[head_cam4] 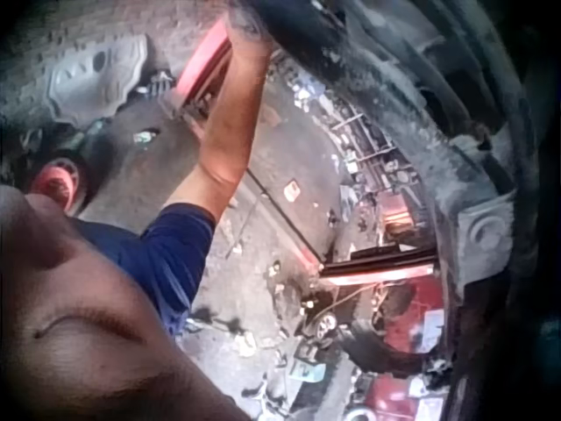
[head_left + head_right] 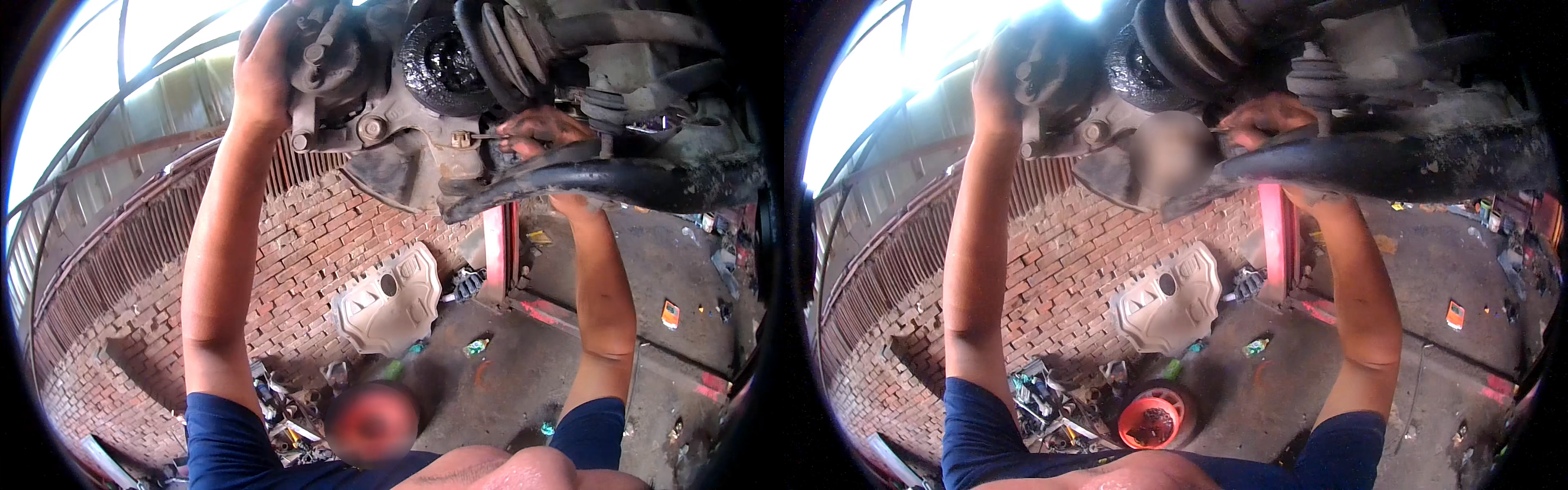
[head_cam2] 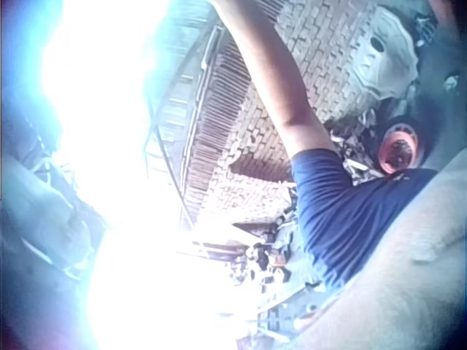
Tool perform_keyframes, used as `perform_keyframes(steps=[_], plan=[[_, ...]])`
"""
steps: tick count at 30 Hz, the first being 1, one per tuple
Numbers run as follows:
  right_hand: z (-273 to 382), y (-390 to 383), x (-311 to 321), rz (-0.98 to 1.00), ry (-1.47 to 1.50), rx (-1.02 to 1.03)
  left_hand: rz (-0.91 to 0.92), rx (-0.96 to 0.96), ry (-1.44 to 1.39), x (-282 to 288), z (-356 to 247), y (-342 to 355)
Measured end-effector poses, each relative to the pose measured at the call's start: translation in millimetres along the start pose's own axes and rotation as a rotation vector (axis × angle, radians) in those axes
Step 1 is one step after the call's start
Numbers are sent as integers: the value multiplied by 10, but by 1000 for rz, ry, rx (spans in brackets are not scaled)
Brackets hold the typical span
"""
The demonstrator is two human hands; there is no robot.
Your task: The person works on the underside of a vehicle on a lift, using a screwdriver to pry components, handling small fasteners and wires, and using a long metal pry bar to move suspension parts.
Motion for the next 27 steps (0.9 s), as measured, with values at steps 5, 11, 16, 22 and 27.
perform_keyframes(steps=[5, 11, 16, 22, 27], plan=[[-78, 21, 18, 16, 253, 75, -30, 23, -44, 5, 43, -13], [181, 103, 33, 26, -105, 242, -105, 18, -17, 50, 75, -34], [134, 173, -16, 188, 16, 126, -61, -8, 1, 106, 49, 29], [263, 177, 32, 71, -37, 196, -64, -44, 13, 16, 12, -2], [141, 192, -30, 249, -3, 161, -88, -25, -8, 35, 25, 6]])
Point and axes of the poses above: each hand's wrist, its own y-axis towards the middle knuckle, its own x-axis out of the back of the hand, z = x × y, the point moved 9 cm from there along y, towards the middle knuckle
